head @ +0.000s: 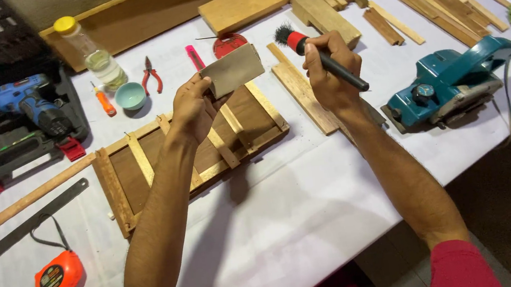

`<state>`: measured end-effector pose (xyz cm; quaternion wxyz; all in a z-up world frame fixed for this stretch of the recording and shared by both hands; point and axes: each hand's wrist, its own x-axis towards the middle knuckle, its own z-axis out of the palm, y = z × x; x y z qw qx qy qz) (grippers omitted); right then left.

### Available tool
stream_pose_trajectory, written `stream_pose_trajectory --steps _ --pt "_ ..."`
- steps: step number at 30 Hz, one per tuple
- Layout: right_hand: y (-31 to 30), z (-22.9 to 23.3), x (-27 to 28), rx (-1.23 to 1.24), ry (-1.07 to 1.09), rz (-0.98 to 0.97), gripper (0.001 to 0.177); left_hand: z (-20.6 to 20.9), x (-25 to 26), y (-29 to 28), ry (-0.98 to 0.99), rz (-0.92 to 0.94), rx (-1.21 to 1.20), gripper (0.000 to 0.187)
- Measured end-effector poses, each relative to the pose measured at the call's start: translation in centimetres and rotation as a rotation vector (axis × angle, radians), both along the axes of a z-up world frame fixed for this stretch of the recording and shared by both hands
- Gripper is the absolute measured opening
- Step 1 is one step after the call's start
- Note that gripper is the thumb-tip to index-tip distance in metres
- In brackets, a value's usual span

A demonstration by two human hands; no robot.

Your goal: The person assembles a small wooden frame on a workbench. They position thin wood slats across the frame, measure with a tape measure, hammer nails to secure the slats, sand a small wood block, brush dust off the frame, and pick up additional wood strips to continue assembly.

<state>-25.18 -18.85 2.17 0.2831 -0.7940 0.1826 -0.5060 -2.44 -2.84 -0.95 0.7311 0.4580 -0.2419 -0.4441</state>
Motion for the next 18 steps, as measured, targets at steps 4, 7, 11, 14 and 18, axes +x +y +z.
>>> stream_pose_trajectory --steps 4,7,11,14,18 --pt "0.5 1.3 -1.2 0.091 -0.048 0.051 0.015 -1.2 -0.2 -1.7 0.026 -0.014 0.015 0.035" --pt "2.9 1.7 -0.1 0.186 -0.077 0.222 0.016 -1.9 0.1 -1.7 0.075 -0.035 -0.056 0.035" --pt "5.8 0.1 3.2 0.246 -0.02 0.469 0.015 -1.3 1.0 0.8 0.109 0.02 -0.032 0.034" --pt "6.1 -1.0 5.2 0.272 -0.001 0.563 0.014 0.0 1.5 3.0 0.096 0.046 -0.022 0.034" --pt "3.1 -1.9 6.2 0.228 -0.049 0.413 0.013 -3.8 3.7 3.5 0.047 0.03 -0.094 0.023"
